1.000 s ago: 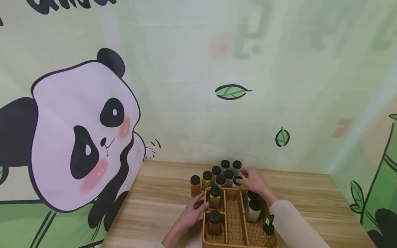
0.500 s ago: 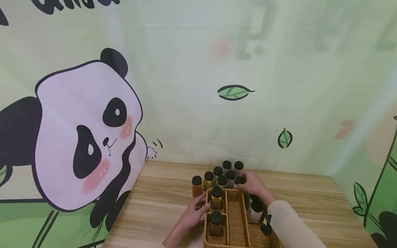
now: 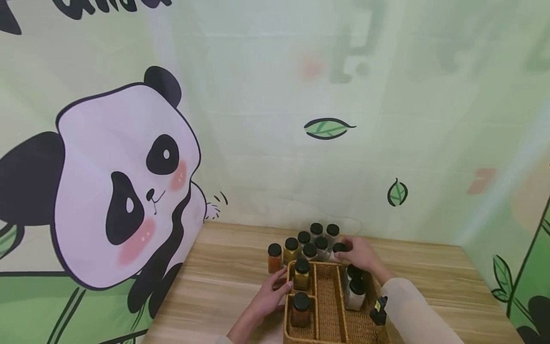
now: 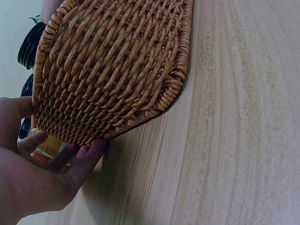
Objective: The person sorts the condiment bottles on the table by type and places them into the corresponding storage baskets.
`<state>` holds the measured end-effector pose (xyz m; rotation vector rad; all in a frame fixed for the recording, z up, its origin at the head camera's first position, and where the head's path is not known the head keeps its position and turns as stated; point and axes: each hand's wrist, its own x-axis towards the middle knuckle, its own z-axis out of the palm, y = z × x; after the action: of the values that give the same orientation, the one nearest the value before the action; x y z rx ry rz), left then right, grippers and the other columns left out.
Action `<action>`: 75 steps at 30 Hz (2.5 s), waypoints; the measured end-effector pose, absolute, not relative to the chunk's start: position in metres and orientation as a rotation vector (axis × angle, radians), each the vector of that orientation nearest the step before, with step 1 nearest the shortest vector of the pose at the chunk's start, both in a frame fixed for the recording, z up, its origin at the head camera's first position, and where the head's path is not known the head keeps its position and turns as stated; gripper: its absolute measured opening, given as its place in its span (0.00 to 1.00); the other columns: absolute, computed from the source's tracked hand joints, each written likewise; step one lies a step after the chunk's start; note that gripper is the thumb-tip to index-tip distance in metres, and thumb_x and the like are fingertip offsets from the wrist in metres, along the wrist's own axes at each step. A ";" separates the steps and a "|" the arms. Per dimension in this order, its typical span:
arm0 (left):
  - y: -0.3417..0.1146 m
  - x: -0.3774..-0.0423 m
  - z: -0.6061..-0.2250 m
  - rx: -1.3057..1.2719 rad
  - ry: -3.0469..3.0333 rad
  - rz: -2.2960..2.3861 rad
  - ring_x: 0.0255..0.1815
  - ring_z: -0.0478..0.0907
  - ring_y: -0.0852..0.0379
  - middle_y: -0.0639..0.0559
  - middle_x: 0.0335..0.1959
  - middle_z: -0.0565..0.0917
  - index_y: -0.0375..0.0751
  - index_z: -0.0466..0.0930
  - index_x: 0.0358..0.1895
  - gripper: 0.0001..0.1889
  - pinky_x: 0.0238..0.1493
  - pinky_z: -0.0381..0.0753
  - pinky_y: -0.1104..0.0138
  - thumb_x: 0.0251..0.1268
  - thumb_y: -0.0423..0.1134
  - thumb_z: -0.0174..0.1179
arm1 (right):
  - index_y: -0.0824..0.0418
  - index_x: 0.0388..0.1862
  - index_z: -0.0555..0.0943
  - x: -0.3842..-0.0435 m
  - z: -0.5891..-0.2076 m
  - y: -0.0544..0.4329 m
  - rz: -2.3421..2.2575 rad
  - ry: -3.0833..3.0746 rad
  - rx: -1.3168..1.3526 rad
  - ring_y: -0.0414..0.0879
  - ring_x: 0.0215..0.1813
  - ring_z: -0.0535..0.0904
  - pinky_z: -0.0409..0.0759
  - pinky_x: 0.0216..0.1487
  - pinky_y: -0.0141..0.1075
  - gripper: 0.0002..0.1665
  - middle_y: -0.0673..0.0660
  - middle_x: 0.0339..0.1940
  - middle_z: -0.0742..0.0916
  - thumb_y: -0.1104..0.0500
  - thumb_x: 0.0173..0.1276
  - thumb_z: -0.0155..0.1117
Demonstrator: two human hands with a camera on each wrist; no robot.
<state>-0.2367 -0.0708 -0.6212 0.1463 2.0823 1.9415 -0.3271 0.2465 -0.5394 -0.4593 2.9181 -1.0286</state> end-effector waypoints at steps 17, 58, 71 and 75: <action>-0.070 -0.237 -0.620 0.163 2.102 1.932 0.70 0.72 0.30 0.28 0.72 0.72 0.40 0.60 0.83 0.35 0.52 0.87 0.42 0.82 0.49 0.60 | 0.70 0.57 0.84 -0.311 -0.466 0.301 -1.091 3.019 -0.578 0.55 0.46 0.87 0.87 0.48 0.51 0.24 0.60 0.44 0.90 0.54 0.72 0.75; -0.072 -0.239 -0.623 0.159 2.098 1.921 0.69 0.73 0.31 0.31 0.71 0.73 0.43 0.61 0.83 0.36 0.52 0.87 0.41 0.81 0.49 0.61 | 0.53 0.47 0.86 -0.205 -0.440 0.292 -0.815 2.870 -1.237 0.33 0.42 0.84 0.88 0.42 0.36 0.17 0.39 0.41 0.86 0.54 0.62 0.83; -0.070 -0.239 -0.621 0.148 2.084 1.923 0.70 0.73 0.32 0.31 0.72 0.72 0.43 0.61 0.84 0.36 0.52 0.87 0.42 0.81 0.49 0.61 | 0.63 0.50 0.87 -0.198 -0.498 0.294 -0.813 2.890 -1.142 0.41 0.43 0.86 0.89 0.44 0.40 0.23 0.43 0.41 0.84 0.55 0.60 0.84; -0.070 -0.239 -0.621 0.148 2.075 1.929 0.70 0.73 0.32 0.31 0.72 0.72 0.43 0.61 0.84 0.36 0.53 0.87 0.41 0.80 0.50 0.62 | 0.63 0.50 0.88 -0.199 -0.513 0.297 -0.753 2.942 -1.185 0.41 0.42 0.84 0.87 0.41 0.40 0.23 0.44 0.40 0.84 0.54 0.61 0.84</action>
<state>-0.2391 -0.0704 -0.6206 0.1482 2.0750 1.9287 -0.1985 0.2965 -0.5131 -1.1846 2.9416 -0.7527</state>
